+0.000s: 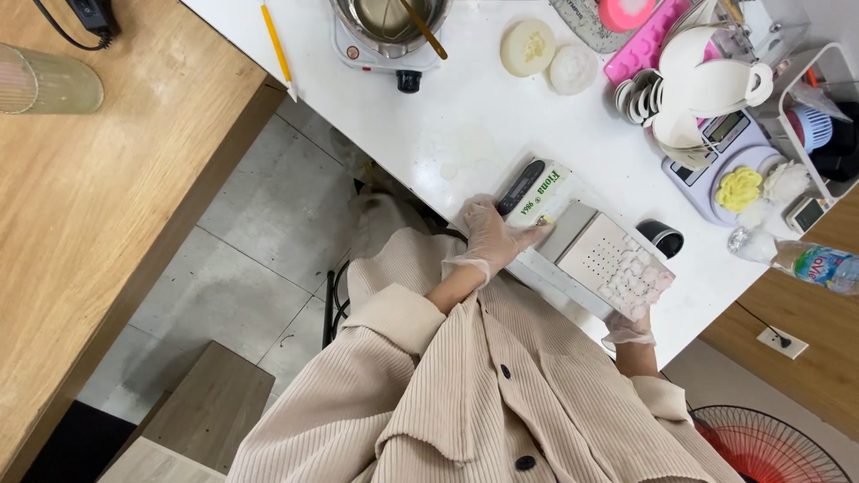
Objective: Cleaning up spilled wax from a workbench using a scraper tool.
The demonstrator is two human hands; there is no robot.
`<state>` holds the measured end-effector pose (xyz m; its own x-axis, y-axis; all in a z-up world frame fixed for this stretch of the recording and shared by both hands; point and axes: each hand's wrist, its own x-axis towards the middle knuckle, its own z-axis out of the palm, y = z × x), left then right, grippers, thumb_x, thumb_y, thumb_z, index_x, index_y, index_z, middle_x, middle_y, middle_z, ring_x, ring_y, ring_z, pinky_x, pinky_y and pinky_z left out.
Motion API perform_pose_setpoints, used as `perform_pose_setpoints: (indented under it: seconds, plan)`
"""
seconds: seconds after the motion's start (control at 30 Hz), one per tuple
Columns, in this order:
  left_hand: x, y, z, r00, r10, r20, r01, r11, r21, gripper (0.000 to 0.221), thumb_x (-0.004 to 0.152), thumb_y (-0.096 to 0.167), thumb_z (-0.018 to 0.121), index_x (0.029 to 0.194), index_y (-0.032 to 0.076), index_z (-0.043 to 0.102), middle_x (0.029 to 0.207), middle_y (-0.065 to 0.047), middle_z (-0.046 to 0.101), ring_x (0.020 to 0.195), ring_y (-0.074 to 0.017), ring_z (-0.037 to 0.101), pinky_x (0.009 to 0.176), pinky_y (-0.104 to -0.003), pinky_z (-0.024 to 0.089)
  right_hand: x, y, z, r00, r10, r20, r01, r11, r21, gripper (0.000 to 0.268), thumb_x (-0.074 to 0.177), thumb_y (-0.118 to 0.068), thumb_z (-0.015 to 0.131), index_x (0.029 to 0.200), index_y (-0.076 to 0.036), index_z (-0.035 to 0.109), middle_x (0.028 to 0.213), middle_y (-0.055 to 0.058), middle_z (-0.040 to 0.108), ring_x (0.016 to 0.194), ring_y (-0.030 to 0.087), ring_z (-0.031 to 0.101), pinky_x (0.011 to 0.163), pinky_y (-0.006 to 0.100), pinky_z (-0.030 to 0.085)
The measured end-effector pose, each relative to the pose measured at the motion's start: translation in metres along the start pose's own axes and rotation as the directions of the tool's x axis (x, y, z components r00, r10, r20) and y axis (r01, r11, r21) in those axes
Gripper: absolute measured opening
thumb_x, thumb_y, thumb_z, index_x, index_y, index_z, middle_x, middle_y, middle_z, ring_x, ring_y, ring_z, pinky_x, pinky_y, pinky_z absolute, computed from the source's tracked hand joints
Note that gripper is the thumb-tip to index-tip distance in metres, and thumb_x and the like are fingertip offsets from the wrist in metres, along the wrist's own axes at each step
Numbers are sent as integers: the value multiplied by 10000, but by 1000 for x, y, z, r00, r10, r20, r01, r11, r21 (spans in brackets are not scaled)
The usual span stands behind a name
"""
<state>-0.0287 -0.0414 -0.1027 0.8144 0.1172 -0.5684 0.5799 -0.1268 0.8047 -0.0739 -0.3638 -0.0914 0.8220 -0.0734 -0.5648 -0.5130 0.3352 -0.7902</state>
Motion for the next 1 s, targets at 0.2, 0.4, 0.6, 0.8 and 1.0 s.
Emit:
perform_pose_setpoints:
  seconds: [0.2, 0.4, 0.6, 0.8, 1.0]
  plan:
    - [-2, 4, 14, 1000, 18, 19, -19, 998, 58, 941, 657, 584, 898, 1145, -104, 479, 1149, -216, 448, 1115, -296, 421, 999, -393, 417, -6, 0, -23, 999, 31, -30, -29, 998, 52, 586, 1059, -329, 568, 1567, -78, 416, 1533, 71, 541, 1344, 180, 579, 1054, 335, 537]
    - [3, 12, 21, 997, 2, 73, -8, 997, 82, 947, 669, 619, 867, 1170, -86, 481, 1162, -216, 457, 1116, -296, 425, 1008, -389, 407, -4, -2, -21, 999, -47, 15, 48, 998, -32, 593, 1058, -275, 565, 1585, -69, 387, 1562, 76, 507, 1382, 181, 549, 1098, 323, 524]
    - [4, 17, 22, 998, 54, 28, -55, 998, 34, 983, 637, 569, 901, 1210, -91, 452, 1221, -229, 396, 1150, -307, 391, 1047, -392, 382, -7, -5, -15, 996, -86, -16, 87, 994, 62, 579, 1052, -267, 590, 1555, -24, 433, 1523, 106, 557, 1334, 201, 596, 1031, 329, 546]
    - [8, 22, 19, 995, 39, 95, -56, 980, 189, 987, 673, 596, 883, 1248, -99, 481, 1252, -242, 423, 1220, -332, 379, 1090, -424, 345, 2, 5, -37, 991, -134, -12, 134, 991, 20, 569, 1039, -208, 611, 1529, 12, 423, 1488, 132, 559, 1305, 214, 606, 1053, 341, 554]
    - [17, 4, 27, 997, 29, 78, -46, 974, 221, 1041, 671, 602, 863, 1287, -142, 474, 1309, -273, 442, 1263, -364, 415, 1098, -460, 357, 15, 22, -58, 989, -88, -117, 98, 992, 75, 582, 1033, -231, 578, 1545, -26, 390, 1485, 86, 562, 1298, 176, 594, 1067, 316, 509]
